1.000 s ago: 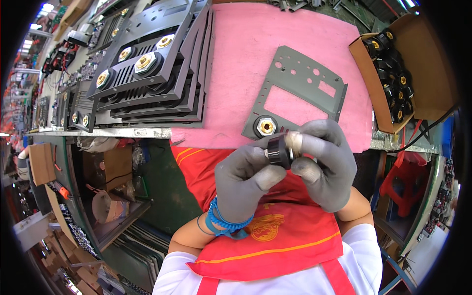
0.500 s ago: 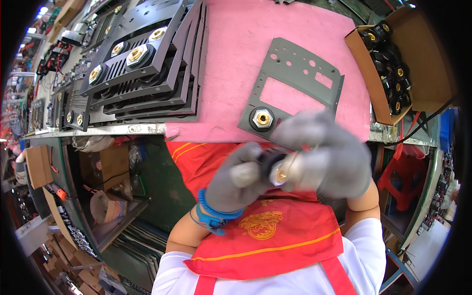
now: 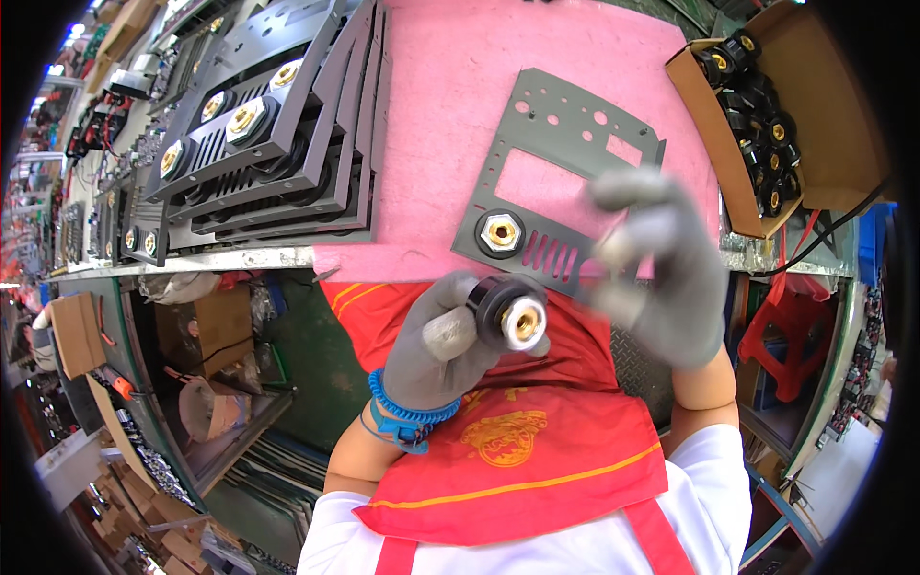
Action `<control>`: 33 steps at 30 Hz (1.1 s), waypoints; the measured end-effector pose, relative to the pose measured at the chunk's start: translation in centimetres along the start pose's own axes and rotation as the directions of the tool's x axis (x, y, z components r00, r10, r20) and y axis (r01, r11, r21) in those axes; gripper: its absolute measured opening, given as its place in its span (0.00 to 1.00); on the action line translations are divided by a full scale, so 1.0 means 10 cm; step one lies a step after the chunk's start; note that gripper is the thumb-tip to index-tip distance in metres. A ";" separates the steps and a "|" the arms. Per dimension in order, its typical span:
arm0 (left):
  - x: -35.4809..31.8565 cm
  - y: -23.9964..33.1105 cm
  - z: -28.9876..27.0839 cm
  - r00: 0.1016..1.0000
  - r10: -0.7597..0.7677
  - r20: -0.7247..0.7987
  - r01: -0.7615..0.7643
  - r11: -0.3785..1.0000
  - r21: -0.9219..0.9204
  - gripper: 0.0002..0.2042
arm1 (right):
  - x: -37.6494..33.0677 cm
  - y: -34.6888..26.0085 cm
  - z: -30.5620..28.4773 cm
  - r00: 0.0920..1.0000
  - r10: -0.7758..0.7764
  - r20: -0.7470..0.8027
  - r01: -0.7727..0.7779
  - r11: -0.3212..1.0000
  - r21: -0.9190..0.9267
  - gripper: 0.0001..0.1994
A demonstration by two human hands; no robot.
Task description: Assembling black plastic nuts and components onto gray metal housing panels.
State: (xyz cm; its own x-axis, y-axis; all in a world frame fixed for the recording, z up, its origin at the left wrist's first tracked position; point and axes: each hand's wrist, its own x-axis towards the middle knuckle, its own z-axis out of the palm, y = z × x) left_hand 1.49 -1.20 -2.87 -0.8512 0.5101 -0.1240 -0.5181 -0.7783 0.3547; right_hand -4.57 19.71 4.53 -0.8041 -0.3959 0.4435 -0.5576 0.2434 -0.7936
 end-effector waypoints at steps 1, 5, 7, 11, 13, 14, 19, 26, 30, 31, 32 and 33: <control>0.01 0.00 0.02 0.998 -0.023 -0.052 0.028 0.994 0.106 0.28 | -0.05 0.00 0.00 0.983 -0.072 0.171 0.076 0.997 -0.016 0.17; 0.03 -0.02 0.11 0.993 -0.105 -0.061 0.102 0.994 -0.050 0.17 | -0.28 0.04 0.12 0.977 -0.146 0.153 0.181 0.953 -0.245 0.18; 0.01 -0.03 0.14 0.993 -0.112 -0.047 0.110 0.993 -0.051 0.17 | -0.31 0.07 0.20 0.985 -0.112 0.129 0.135 0.973 -0.188 0.18; -0.06 -0.07 0.07 0.977 -0.191 -0.095 0.184 0.980 -0.075 0.16 | -0.28 -0.02 0.24 0.979 -0.175 0.100 0.193 0.959 -0.209 0.17; -0.10 -0.11 -0.03 0.985 -0.171 -0.034 0.168 0.983 -0.077 0.16 | -0.28 -0.06 0.14 0.986 -0.145 0.085 0.157 0.976 -0.154 0.16; -0.12 -0.14 -0.08 0.985 -0.174 -0.010 0.173 0.981 -0.085 0.16 | -0.29 -0.03 0.08 0.976 -0.196 0.092 0.206 0.972 -0.113 0.15; 0.07 -0.45 -0.40 0.952 -0.296 -0.073 0.300 0.953 0.036 0.14 | -0.32 0.47 -0.16 0.983 0.145 -0.110 -0.172 0.938 -0.301 0.12; 0.36 -0.78 -0.60 0.943 -0.333 -0.002 0.333 0.943 -0.003 0.21 | -0.61 0.60 -0.06 0.972 0.221 -0.085 -0.236 0.916 -0.323 0.12; 0.30 -0.75 -0.56 0.909 -0.375 0.182 0.408 0.889 -0.209 0.21 | -0.67 0.48 -0.05 0.975 0.210 -0.066 -0.220 0.932 -0.288 0.14; 0.28 -0.75 -0.57 0.900 -0.413 0.140 0.434 0.877 -0.205 0.21 | -0.67 0.47 -0.06 0.978 0.204 -0.041 -0.207 0.930 -0.305 0.14; 0.27 -0.76 -0.58 0.885 -0.459 0.078 0.464 0.862 -0.205 0.22 | -0.67 0.48 -0.05 0.982 0.189 0.000 -0.178 0.928 -0.328 0.15; 0.25 -0.76 -0.59 0.912 -0.406 0.060 0.392 0.905 0.162 0.22 | -0.67 0.49 -0.06 0.981 0.193 -0.001 -0.183 0.929 -0.322 0.15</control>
State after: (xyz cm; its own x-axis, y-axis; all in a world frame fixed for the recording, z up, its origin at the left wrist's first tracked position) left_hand 2.78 3.87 -11.35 -0.5610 0.8030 -0.2014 -0.7892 -0.4452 0.4230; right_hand -2.01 24.07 -2.06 -0.8966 -0.3406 0.2829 -0.4375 0.5838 -0.6839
